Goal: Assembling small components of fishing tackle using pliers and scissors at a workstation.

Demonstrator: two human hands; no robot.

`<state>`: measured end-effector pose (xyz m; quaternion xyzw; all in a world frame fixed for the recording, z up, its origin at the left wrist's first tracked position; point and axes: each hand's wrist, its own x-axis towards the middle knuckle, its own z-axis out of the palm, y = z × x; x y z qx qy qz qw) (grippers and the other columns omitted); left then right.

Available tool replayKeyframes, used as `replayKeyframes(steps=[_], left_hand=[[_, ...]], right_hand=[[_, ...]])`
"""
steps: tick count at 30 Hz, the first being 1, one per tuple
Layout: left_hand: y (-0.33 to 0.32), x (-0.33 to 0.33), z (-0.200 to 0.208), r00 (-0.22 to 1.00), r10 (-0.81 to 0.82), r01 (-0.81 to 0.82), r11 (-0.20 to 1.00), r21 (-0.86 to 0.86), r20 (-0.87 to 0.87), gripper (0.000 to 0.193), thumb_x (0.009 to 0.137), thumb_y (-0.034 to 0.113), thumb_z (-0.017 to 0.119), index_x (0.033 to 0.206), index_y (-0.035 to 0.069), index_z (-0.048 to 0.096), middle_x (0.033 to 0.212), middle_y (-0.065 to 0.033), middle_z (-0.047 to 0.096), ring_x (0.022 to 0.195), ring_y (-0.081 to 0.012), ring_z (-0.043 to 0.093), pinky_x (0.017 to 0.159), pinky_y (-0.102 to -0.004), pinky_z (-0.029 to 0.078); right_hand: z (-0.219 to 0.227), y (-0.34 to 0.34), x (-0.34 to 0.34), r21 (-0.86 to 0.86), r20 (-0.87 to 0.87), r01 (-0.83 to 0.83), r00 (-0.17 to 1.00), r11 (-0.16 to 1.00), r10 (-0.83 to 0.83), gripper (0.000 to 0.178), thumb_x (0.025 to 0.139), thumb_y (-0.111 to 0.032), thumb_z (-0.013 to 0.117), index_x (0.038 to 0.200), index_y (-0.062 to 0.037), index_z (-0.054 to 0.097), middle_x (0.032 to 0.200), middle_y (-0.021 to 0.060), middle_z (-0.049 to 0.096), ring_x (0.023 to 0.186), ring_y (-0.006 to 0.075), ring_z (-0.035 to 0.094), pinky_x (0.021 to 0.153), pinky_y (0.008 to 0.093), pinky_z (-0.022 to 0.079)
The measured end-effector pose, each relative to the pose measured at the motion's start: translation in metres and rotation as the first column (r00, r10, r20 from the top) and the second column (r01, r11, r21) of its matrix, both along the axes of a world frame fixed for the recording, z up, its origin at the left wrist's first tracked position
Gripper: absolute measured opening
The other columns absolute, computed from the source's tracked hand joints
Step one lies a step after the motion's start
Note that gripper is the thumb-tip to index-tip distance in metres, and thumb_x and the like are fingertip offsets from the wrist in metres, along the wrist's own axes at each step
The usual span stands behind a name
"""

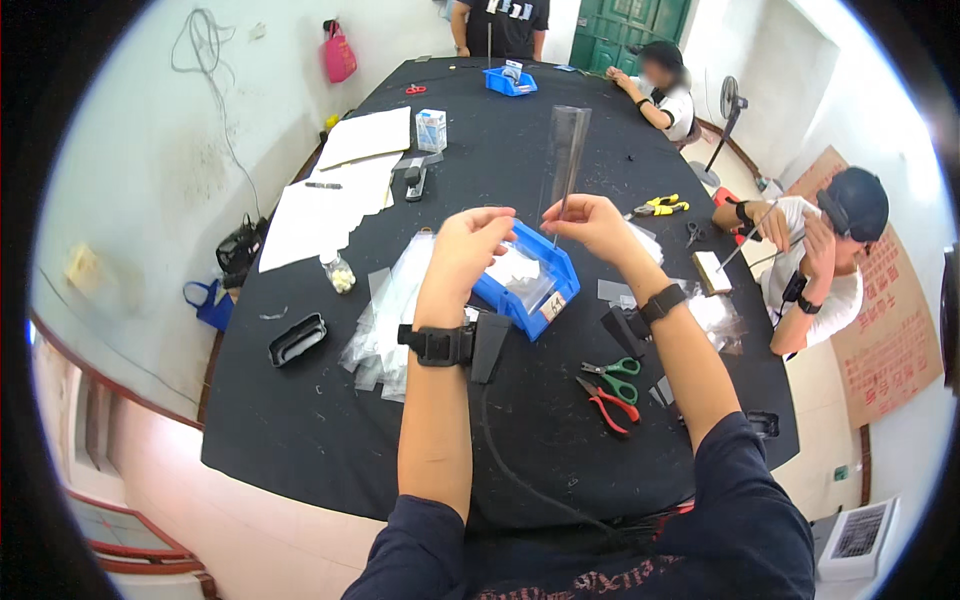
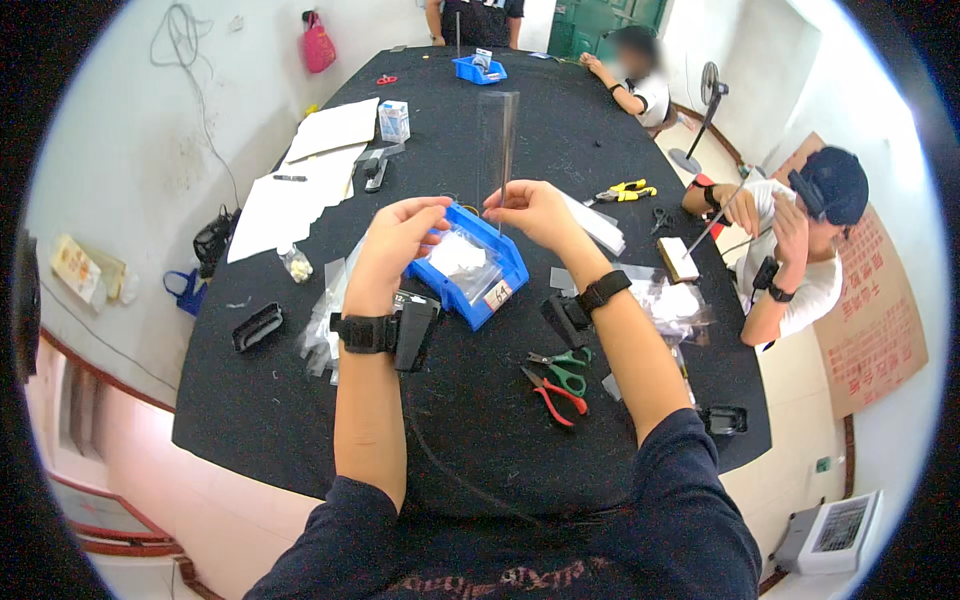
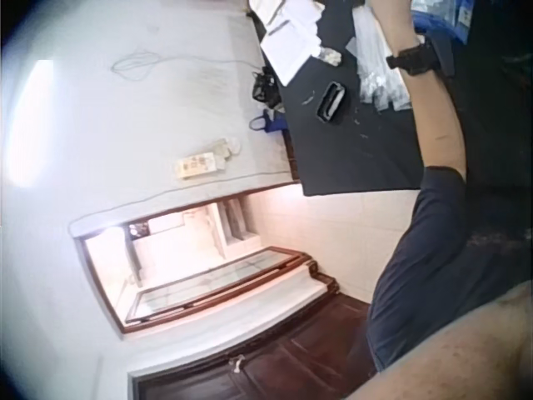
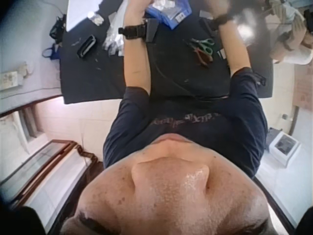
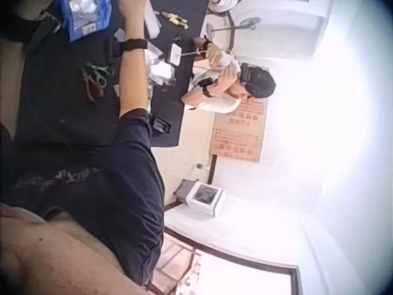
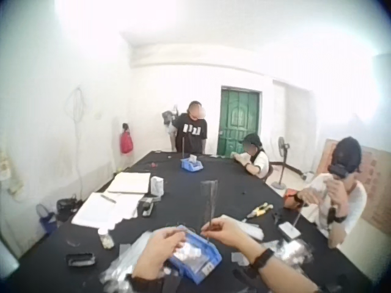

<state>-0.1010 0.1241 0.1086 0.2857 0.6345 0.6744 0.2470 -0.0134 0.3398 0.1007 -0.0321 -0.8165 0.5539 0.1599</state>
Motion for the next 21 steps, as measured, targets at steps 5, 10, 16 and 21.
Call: replayKeyframes(steps=[5, 10, 16, 21], left_hand=[[-0.011, 0.016, 0.024, 0.998, 0.038, -0.035, 0.998, 0.042, -0.057, 0.024, 0.089, 0.022, 0.06, 0.108, 0.012, 0.07, 0.087, 0.0026, 0.065, 0.073, -0.0052, 0.054, 0.065, -0.0202, 0.041], [0.011, 0.024, 0.039, 0.909, 0.27, -0.178, 0.941, 0.289, -0.318, 0.024, 0.092, 0.019, 0.058, 0.11, 0.007, 0.068, 0.088, 0.0023, 0.065, 0.074, -0.0029, 0.053, 0.061, -0.0179, 0.039], [0.057, -0.012, 0.093, 0.41, 0.416, -0.211, 0.909, 0.359, -0.811, 0.028, 0.087, 0.02, 0.064, 0.111, 0.005, 0.067, 0.085, -0.0027, 0.068, 0.074, -0.0108, 0.061, 0.068, -0.024, 0.048], [0.074, -0.019, 0.116, 0.422, 0.102, -0.185, 0.982, 0.024, -0.901, 0.025, 0.08, 0.023, 0.067, 0.097, 0.005, 0.072, 0.089, -0.0124, 0.071, 0.075, -0.0214, 0.067, 0.072, -0.0307, 0.052]], right_hand=[[-0.019, -0.002, 0.006, -0.071, -0.039, 0.068, 0.997, 0.995, -0.07, 0.023, 0.08, -0.007, 0.072, 0.1, 0.0019, 0.065, 0.095, 0.0105, 0.07, 0.089, 0.016, 0.067, 0.082, 0.0278, 0.052], [-0.019, -0.007, 0.039, 0.062, -0.139, 0.216, 0.969, 0.974, -0.205, 0.041, 0.08, -0.014, 0.072, 0.116, 0.001, 0.058, 0.113, 0.0138, 0.062, 0.105, 0.0203, 0.061, 0.09, 0.0326, 0.05], [-0.007, -0.021, 0.137, -0.138, -0.236, 0.204, 0.943, 0.969, -0.233, 0.024, 0.086, -0.007, 0.062, 0.11, -0.0006, 0.06, 0.104, 0.0095, 0.065, 0.098, 0.0176, 0.063, 0.087, 0.0287, 0.05], [-0.019, -0.019, 0.195, -0.373, -0.22, 0.341, 0.871, 0.863, -0.439, 0.014, 0.091, -0.001, 0.053, 0.103, -0.0034, 0.061, 0.096, 0.0034, 0.063, 0.09, 0.0106, 0.062, 0.076, 0.0236, 0.049]])
